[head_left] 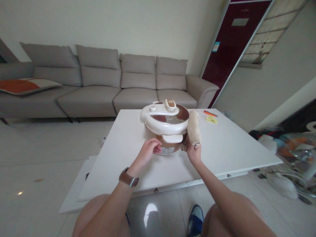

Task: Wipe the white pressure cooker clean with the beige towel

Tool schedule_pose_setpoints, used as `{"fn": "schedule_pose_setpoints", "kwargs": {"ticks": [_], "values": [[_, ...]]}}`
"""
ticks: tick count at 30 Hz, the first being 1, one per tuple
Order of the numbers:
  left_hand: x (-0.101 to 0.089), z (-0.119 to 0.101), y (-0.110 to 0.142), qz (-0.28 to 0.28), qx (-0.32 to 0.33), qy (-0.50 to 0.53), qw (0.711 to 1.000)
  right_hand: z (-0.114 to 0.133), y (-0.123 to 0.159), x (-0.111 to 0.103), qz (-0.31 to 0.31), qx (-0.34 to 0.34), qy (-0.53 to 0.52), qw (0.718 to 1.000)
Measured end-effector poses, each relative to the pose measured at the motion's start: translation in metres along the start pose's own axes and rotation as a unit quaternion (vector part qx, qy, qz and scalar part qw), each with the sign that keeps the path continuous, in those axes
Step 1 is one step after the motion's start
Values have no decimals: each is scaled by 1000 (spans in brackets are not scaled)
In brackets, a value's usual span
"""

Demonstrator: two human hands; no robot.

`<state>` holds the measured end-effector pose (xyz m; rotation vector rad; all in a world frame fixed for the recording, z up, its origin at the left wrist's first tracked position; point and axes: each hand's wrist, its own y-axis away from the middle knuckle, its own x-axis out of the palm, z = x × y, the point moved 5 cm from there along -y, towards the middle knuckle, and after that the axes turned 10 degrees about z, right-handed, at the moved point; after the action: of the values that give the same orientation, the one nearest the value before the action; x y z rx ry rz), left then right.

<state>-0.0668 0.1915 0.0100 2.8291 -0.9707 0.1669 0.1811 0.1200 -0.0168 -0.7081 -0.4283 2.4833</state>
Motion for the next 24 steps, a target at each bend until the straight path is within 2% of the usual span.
{"fn": "schedule_pose_setpoints", "kwargs": {"ticks": [4, 9, 13, 17, 19, 22, 24], "values": [[0, 1, -1, 0, 0, -2, 1000, -12, 22, 19, -99, 119, -114, 981], [0, 2, -3, -2, 3, -4, 1000, -24, 50, 40, -130, 177, -186, 958], [1, 3, -3, 1, 6, -4, 1000, -46, 42, 38, -154, 206, -201, 945], [1, 5, -3, -3, 3, -1, 1000, -59, 32, 35, -179, 282, -258, 907], [1, 5, -3, -7, 5, -1, 1000, -46, 33, 32, -171, 250, -256, 918], [0, 3, -3, -6, 11, -1, 1000, -13, 35, 25, -138, 136, -200, 961], [1, 2, -3, -1, 17, 0, 1000, 1, 32, 22, -114, 90, -172, 974]]}}
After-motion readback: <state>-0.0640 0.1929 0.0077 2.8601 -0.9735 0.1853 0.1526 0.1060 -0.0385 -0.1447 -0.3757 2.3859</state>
